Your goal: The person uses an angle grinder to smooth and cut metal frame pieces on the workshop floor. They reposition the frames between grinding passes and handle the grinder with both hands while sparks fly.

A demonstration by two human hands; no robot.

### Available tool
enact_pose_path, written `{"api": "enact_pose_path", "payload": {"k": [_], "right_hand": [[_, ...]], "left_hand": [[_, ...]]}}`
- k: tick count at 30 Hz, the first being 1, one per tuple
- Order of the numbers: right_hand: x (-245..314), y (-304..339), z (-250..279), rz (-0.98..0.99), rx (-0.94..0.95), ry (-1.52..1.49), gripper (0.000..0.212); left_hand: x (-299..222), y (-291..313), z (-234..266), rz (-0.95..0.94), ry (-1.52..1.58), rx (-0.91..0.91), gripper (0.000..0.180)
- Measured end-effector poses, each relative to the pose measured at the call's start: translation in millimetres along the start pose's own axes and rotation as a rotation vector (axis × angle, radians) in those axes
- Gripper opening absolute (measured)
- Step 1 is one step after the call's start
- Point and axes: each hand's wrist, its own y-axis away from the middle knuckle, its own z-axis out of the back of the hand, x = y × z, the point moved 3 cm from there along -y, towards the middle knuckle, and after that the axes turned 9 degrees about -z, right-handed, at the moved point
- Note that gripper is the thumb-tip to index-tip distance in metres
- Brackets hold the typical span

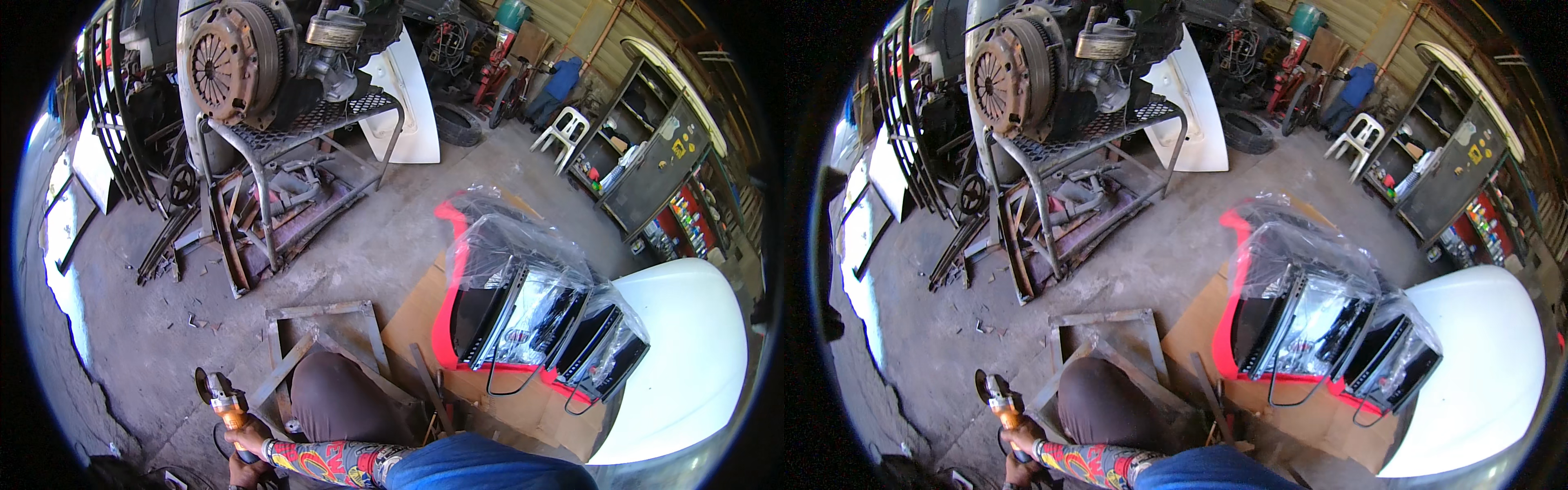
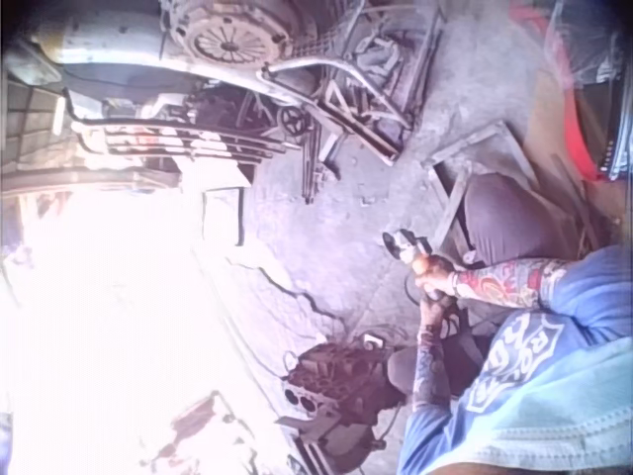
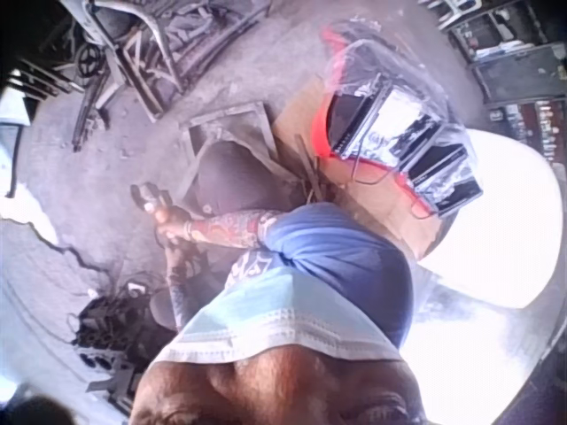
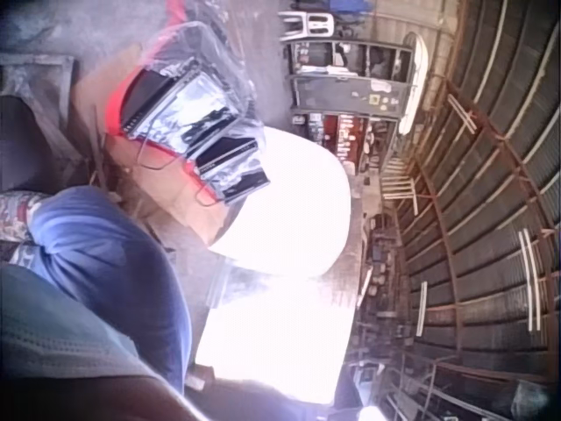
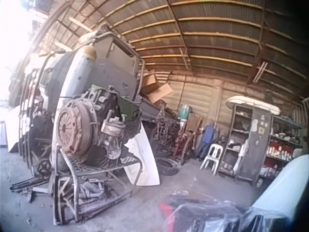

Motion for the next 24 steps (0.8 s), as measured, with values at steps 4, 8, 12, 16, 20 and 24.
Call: {"api": "enact_pose_path", "payload": {"k": [4, 8, 12, 16, 20, 24], "right_hand": [[2.5, -2.8, -0.3, -0.024, -0.006, 0.044, 0.062], [0.0, 0.0, 0.8, -0.052, -0.040, 0.061, 0.063], [-1.3, -2.3, -2.4, -0.035, -0.036, 0.045, 0.061], [-5.0, -8.9, -9.5, -0.013, 0.011, 0.042, 0.061], [-8.1, -9.6, -13.3, -0.048, -0.037, 0.054, 0.050], [-6.0, -6.2, -14.2, -0.058, -0.068, 0.093, 0.047]], "left_hand": [[-6.2, 5.7, 0.9, -0.388, -0.574, -0.008, 0.071], [14.4, -3.5, 10.6, 0.129, -0.076, 0.017, 0.064], [17.2, -7.4, 17.9, -0.144, -0.005, -0.099, 0.059], [23.3, -3.8, 22.6, -0.075, -0.006, -0.069, 0.051], [17.4, -6.0, 23.6, -0.018, 0.021, -0.005, 0.049], [0.1, -3.7, 15.1, -0.047, 0.067, -0.012, 0.046]]}}
